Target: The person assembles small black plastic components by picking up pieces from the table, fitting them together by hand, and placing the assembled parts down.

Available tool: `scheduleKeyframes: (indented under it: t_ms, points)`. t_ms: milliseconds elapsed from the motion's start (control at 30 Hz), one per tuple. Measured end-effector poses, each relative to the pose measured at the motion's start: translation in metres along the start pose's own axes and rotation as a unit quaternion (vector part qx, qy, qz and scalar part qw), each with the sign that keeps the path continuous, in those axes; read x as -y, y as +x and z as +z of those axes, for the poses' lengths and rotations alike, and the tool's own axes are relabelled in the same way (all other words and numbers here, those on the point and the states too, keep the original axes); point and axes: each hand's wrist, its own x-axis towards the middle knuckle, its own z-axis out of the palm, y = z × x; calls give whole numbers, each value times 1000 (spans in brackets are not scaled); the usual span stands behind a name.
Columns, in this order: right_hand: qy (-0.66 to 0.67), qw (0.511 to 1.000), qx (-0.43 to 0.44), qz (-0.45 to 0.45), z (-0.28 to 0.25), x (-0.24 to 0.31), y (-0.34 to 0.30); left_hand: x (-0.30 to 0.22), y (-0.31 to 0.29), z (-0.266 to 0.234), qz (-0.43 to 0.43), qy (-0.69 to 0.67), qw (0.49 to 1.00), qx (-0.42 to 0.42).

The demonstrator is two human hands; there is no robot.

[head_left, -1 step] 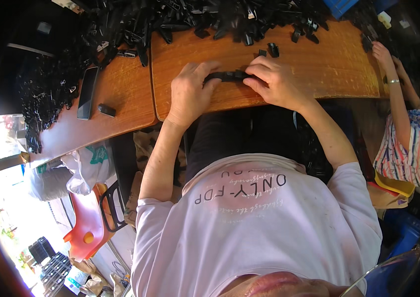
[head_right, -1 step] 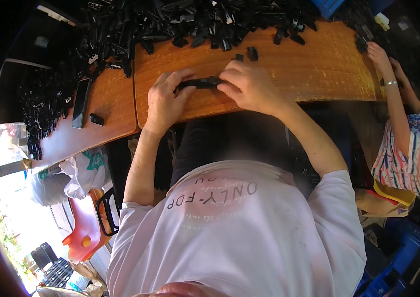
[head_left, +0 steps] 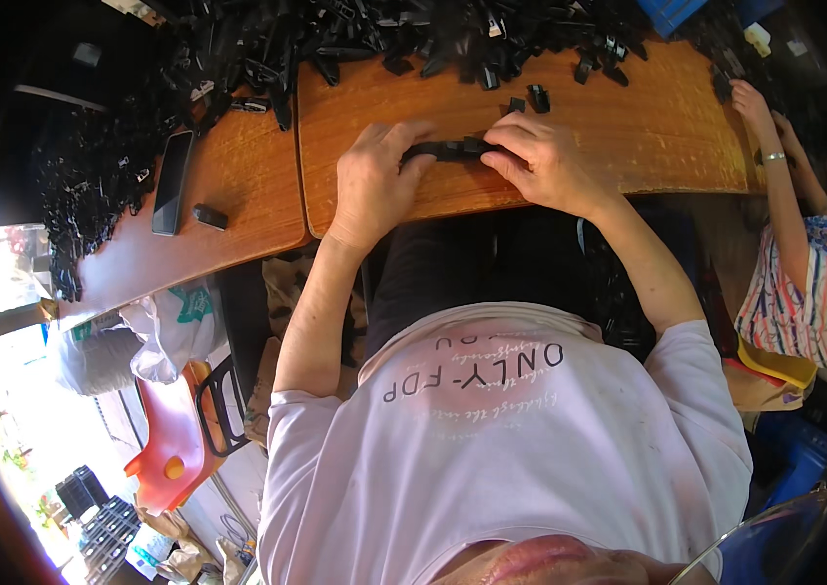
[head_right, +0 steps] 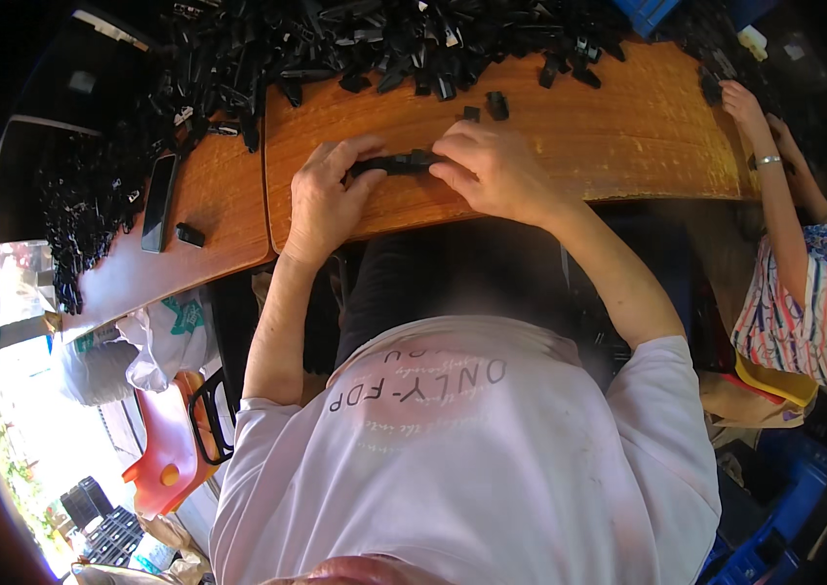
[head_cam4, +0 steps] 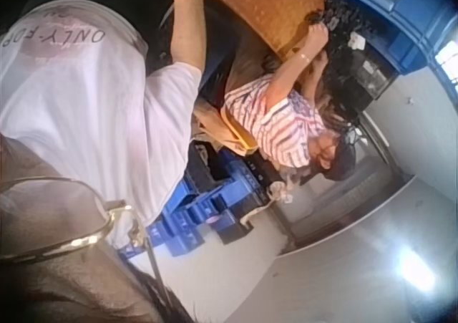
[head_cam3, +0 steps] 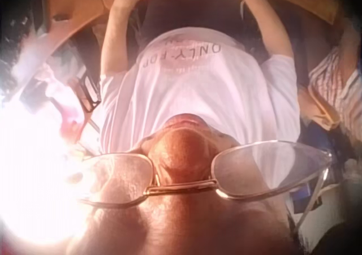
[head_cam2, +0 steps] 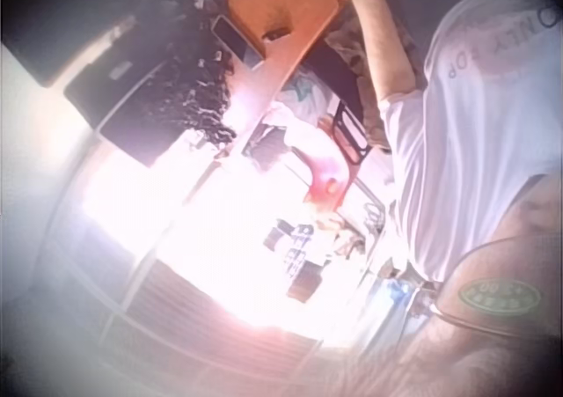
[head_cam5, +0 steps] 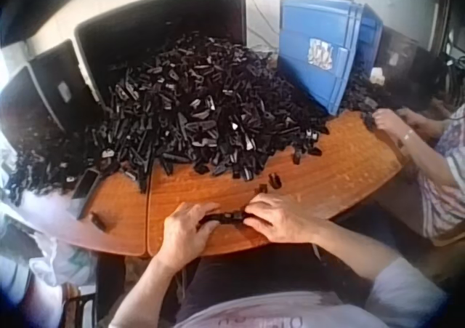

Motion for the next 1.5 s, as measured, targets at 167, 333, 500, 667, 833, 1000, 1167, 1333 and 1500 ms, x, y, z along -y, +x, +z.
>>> scheduleKeyframes:
  t_ms: [167, 333, 500, 667, 833, 1000, 1167, 1333, 1500]
  points:
    - [-1, 999, 32, -32, -1, 3, 9, 1, -1, -1, -12, -44, 999, 20]
    - [-6, 994, 32, -104, 12, -1, 24, 0, 4, 4, -21, -85, 995, 37]
    - [-32, 995, 17, -98, 26, 3, 22, -6, 0, 1, 5, -43, 999, 27]
    - [-98, 987, -108, -68, -2, 3, -2, 0, 1, 3, -51, 18, 997, -61]
    - [-167, 978, -102, 73, 2, -7, 1, 43, 46, -4, -81, 9, 978, -190]
    - [-103, 989, -84, 63, 0, -9, -1, 58, 83, -26, -89, 132, 964, -215]
    - [-143, 980, -126, 55, 11, -20, -6, 87, 68, -40, -114, 196, 970, -87]
    - [-129, 983, -100, 82, 9, -14, -9, 53, 22, -33, -87, 199, 973, -83]
    - [-46, 993, -96, 58, 1, -8, -9, 26, -11, -37, -41, 122, 986, -110]
